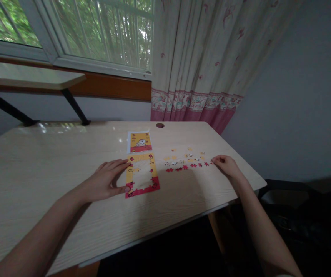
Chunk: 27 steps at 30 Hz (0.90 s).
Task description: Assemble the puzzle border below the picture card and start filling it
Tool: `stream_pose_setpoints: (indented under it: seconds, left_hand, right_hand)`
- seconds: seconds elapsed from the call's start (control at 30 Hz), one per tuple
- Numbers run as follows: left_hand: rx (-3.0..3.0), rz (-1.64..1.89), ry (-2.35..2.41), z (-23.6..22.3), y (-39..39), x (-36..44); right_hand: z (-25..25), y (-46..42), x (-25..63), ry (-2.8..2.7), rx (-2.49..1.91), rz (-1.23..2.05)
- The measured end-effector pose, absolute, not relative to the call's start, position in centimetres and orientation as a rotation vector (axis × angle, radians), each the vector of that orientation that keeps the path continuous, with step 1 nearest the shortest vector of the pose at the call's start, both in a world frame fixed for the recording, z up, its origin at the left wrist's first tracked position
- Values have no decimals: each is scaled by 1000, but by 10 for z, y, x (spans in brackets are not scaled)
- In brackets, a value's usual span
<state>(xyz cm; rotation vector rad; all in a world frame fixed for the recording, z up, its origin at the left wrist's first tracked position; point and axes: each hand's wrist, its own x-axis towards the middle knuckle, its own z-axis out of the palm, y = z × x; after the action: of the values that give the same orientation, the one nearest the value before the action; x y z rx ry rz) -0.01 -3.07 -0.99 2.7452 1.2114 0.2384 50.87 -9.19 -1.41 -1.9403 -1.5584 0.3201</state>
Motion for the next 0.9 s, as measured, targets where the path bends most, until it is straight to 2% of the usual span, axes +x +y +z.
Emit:
stream_pose_setpoints:
  seconds: [0.63, 0.9]
  left_hand:
    - [2764, 335, 1212, -9, -30, -1]
    - [2778, 288, 1261, -13, -26, -6]
  right_hand:
    - [16, -84, 458, -2018, -1672, 259]
    - [12, -78, 450, -2167, -1618, 267]
